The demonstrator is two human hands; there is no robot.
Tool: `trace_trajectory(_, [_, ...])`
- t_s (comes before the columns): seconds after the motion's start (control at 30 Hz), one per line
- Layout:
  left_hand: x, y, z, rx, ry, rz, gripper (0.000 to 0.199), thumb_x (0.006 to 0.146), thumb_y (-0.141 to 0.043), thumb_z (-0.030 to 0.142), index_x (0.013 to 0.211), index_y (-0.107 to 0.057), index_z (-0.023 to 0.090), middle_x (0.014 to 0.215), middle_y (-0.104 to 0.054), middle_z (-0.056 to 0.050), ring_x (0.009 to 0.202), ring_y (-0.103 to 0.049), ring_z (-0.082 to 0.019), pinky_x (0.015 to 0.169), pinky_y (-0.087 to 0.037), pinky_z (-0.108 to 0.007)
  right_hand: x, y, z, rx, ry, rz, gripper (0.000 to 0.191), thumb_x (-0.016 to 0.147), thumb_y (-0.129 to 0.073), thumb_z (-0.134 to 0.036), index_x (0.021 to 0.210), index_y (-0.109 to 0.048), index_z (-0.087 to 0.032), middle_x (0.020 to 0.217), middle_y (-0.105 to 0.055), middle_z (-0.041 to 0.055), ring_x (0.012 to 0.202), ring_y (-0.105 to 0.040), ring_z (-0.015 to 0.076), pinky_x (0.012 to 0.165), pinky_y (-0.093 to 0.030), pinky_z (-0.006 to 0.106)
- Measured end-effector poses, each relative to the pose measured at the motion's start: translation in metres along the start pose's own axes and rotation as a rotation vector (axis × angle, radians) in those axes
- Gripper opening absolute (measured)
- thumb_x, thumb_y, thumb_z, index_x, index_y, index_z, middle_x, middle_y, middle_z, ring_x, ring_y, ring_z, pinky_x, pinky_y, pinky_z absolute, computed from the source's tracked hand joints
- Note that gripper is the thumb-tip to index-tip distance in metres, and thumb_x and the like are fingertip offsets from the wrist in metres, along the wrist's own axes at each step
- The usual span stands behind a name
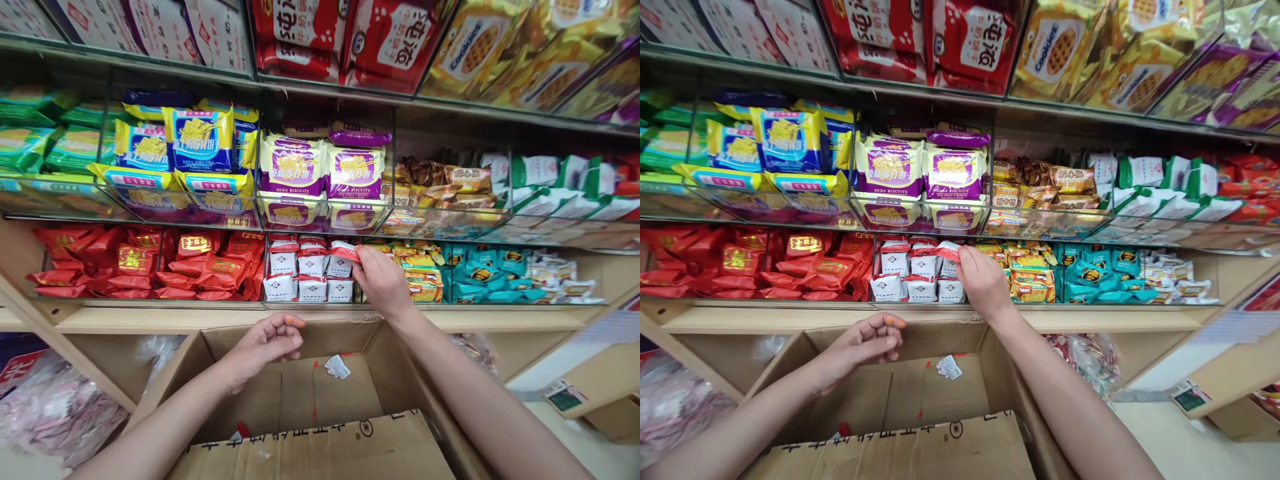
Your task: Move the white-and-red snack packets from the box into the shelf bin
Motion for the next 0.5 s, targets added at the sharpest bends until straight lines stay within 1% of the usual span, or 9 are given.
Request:
trace_trajectory(0.1, [-0.001,-0.006,-0.001,0.037,0.008,-0.049,0.031,0.069,-0.065,0.034,0.095,-0.055,0.02,0.078,-0.057,0.001,0.066,-0.055,-0.01,0.06,-0.038,-0.021,0.01,-0.019,0.009,-0.158,-0.024,-0.131,0.04,0.09,-0.025,-0.02,0.124,-0.045,-0.012,0.124,-0.05,0.0141,0.093,-0.057,0.019,0.073,-0.043,0.027])
trace_trajectory(0.2, [-0.002,-0.01,-0.002,0.06,0.009,-0.09,0.032,0.068,-0.066,0.035,0.093,-0.056,0.019,0.079,-0.058,0.0,0.065,-0.055,-0.011,0.059,-0.037,-0.023,0.018,-0.029,0.006,-0.271,-0.014,-0.213,0.041,0.09,-0.022,-0.016,0.127,-0.041,-0.014,0.122,-0.05,0.0152,0.081,-0.059,0.0176,0.063,-0.042,0.026])
trace_trajectory(0.27, [-0.002,-0.011,-0.003,0.057,0.008,-0.113,0.032,0.067,-0.066,0.036,0.092,-0.055,0.019,0.077,-0.058,0.0,0.065,-0.054,-0.011,0.06,-0.037,-0.024,0.023,-0.034,0.003,-0.328,-0.024,-0.269,0.04,0.089,-0.022,-0.014,0.121,-0.045,-0.013,0.114,-0.054,0.0161,0.075,-0.06,0.0177,0.058,-0.041,0.026])
trace_trajectory(0.37, [-0.001,-0.012,-0.006,0.066,0.013,-0.127,0.033,0.066,-0.067,0.035,0.091,-0.055,0.018,0.075,-0.057,0.001,0.065,-0.053,-0.01,0.061,-0.038,-0.024,0.027,-0.039,0.0,-0.386,-0.059,-0.374,0.037,0.086,-0.024,-0.009,0.108,-0.054,-0.009,0.101,-0.056,0.0183,0.071,-0.061,0.0187,0.054,-0.041,0.026])
trace_trajectory(0.5, [0.001,-0.017,-0.011,0.108,0.005,-0.182,0.03,0.067,-0.066,0.032,0.091,-0.055,0.018,0.071,-0.055,0.002,0.063,-0.051,-0.009,0.062,-0.038,-0.024,0.03,-0.044,-0.002,-0.387,-0.1,-0.447,0.036,0.082,-0.026,-0.004,0.103,-0.055,-0.005,0.096,-0.056,0.0202,0.07,-0.062,0.0204,0.052,-0.043,0.026])
Point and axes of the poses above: each hand's wrist, its own x-axis towards the middle knuckle, its own y-axis out of the back of the hand, z = x × y, the point moved 8 cm from there along x, towards the middle knuckle
